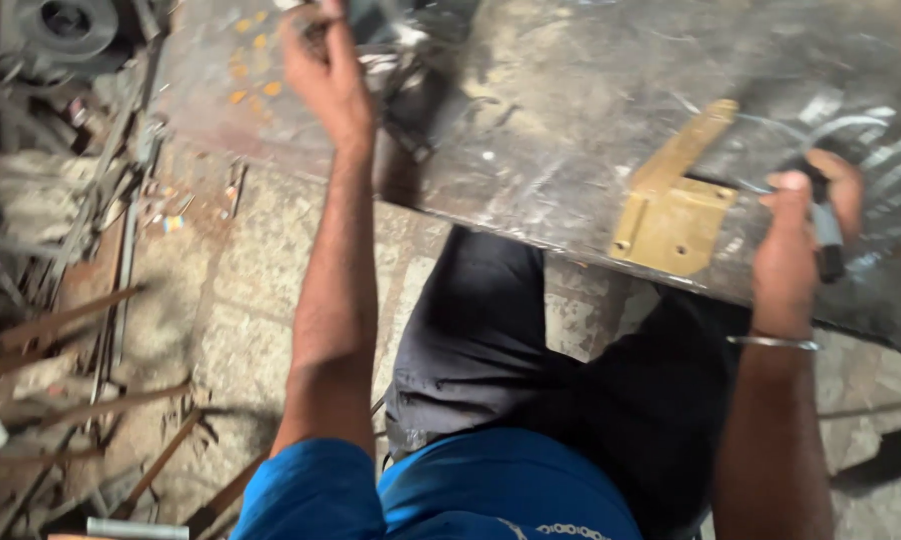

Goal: Marking various metal brackets and strips with a marker on a workbench.

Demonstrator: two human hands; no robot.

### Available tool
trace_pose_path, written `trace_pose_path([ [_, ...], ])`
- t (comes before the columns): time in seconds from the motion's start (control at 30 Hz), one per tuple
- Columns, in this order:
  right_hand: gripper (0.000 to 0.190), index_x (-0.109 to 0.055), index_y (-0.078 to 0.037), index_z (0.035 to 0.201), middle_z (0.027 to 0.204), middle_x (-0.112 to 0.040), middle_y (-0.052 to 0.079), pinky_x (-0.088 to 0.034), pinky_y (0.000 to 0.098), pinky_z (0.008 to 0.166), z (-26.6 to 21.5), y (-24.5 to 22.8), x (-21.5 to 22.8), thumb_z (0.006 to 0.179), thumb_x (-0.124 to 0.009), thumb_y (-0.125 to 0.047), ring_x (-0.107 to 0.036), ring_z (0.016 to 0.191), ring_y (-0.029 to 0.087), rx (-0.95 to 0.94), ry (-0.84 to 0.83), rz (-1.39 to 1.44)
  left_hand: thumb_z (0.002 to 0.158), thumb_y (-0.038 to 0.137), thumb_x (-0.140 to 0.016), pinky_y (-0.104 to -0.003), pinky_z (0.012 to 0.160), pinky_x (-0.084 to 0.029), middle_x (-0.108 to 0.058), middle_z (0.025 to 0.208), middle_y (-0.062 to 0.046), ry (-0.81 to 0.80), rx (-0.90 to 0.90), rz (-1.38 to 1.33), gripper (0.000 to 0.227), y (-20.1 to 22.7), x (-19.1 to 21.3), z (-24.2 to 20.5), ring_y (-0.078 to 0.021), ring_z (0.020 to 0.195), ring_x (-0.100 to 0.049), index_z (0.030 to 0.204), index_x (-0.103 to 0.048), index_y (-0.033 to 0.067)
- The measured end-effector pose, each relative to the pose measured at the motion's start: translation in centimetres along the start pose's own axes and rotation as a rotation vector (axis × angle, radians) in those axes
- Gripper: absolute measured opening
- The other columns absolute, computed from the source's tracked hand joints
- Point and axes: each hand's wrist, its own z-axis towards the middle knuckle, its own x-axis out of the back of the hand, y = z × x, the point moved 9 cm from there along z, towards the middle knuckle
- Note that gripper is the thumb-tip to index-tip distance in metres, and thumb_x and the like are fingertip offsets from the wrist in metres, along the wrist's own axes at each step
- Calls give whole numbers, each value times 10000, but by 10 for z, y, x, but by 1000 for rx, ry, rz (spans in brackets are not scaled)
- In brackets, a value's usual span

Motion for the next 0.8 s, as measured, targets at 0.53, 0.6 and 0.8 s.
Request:
trace_pose_path([
  [0.53, 319, -598, -61, 1311, 1006, -728, 130, -561, 338, 845, 16, -56, 8, 1030, -726, -144, -704, 892, 234, 105, 180, -427, 1178, 264, -576, -282, 960, -506, -604, 1277, -106, -624, 146, -487, 323, 230, -190, -99, -160, 1009, -605, 1357, -545, -3],
  [0.6, 408, -592, -73, 1271, 968, -734, 127, -562, 383, 790, 27, -56, 18, 939, -802, -182, -724, 855, 267, 32, 225, -560, 1157, 248, -546, -287, 970, -511, -622, 1264, -89, -652, 173, -482, 327, 235, -202, -104, -149, 1030, -613, 1362, -545, -7],
  [0.8, 515, -545, -59, 1216, 942, -707, 163, -512, 495, 660, 100, -70, 54, 855, -860, -247, -676, 835, 403, 372, 353, -1161, 1123, 233, -537, -282, 920, -479, -590, 1102, -67, -582, 375, -330, 279, 200, -130, -189, -141, 976, -565, 1260, -593, -4],
])
